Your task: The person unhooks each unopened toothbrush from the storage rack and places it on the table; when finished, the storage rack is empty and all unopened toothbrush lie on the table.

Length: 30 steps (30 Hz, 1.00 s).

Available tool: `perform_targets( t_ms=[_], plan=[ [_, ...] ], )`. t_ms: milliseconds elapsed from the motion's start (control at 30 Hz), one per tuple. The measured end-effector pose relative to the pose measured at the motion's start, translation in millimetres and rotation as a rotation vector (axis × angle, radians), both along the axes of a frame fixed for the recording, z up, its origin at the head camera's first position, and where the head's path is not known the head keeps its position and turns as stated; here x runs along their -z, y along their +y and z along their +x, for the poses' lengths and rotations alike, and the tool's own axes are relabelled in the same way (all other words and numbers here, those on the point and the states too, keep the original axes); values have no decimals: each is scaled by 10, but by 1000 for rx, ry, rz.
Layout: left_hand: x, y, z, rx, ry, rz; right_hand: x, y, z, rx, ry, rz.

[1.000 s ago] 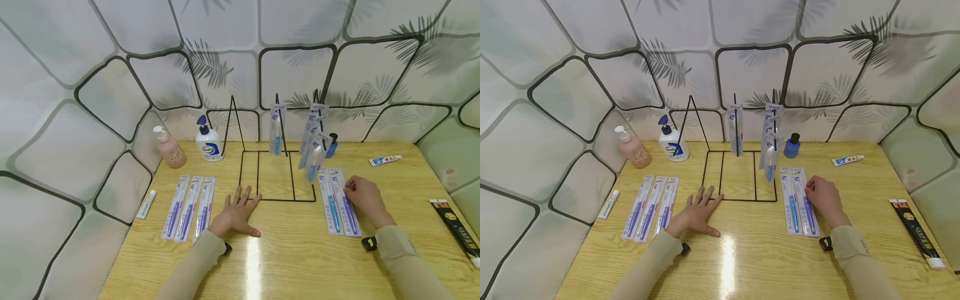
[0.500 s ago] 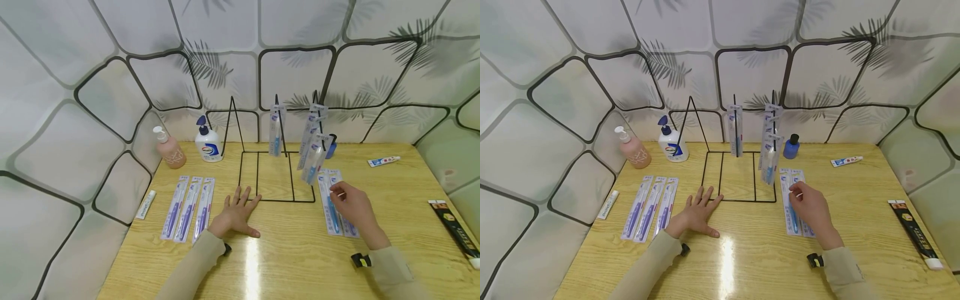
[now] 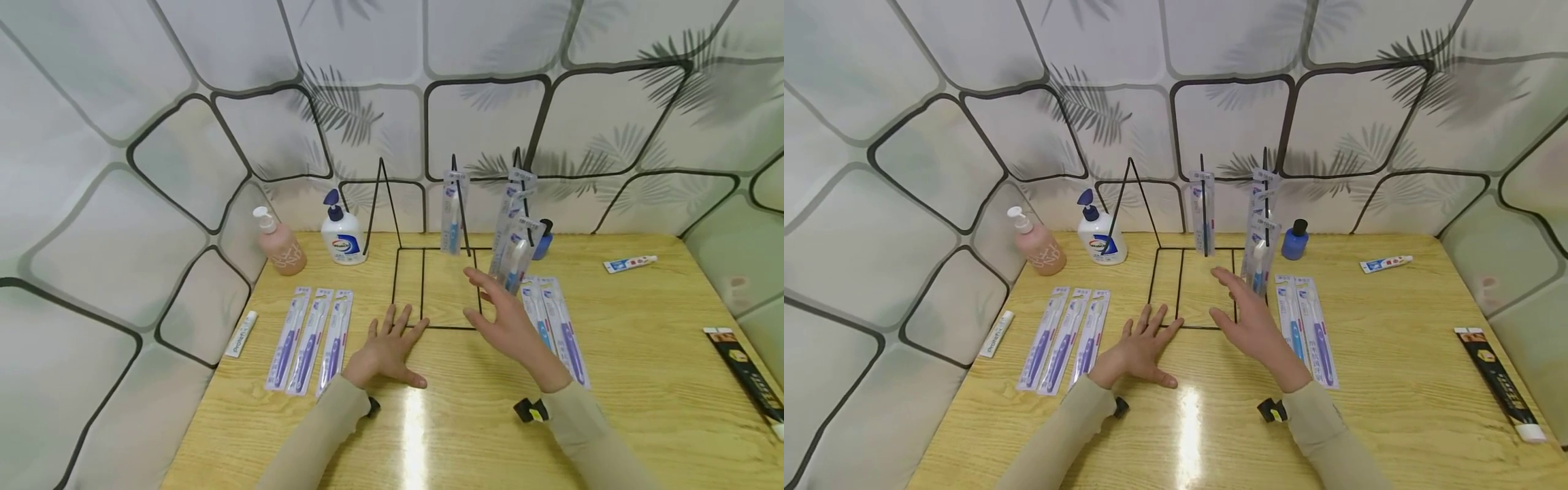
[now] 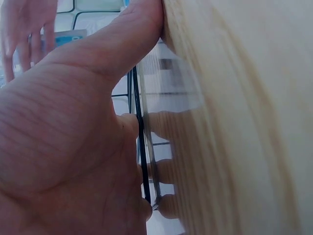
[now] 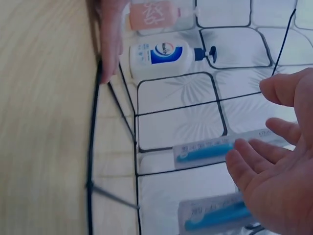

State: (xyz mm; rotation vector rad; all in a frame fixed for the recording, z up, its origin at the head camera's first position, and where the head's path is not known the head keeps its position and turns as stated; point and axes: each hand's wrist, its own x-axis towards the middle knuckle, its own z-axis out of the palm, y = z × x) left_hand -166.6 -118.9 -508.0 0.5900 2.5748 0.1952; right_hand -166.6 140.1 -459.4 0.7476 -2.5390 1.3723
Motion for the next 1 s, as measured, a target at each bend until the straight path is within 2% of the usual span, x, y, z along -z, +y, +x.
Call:
perform_targets(
  t_ms=[167,400,567,800,1000],
  plan=[
    [9,-8,4,1,22,-21,-91,-186,-265,4,23,-58],
    [14,-19,2,5,23,-14,-190,-359,-622,70,118,-108],
    [4,-5,3,11,26,-10,-267,-419,-817,105,165,-134],
    [5,5,3,10,27,-18,-351,-460,-877,132,57,-166],
    [-6,-11,4,6,26,-16,-329,-481,-784,129,119,-206]
  ],
)
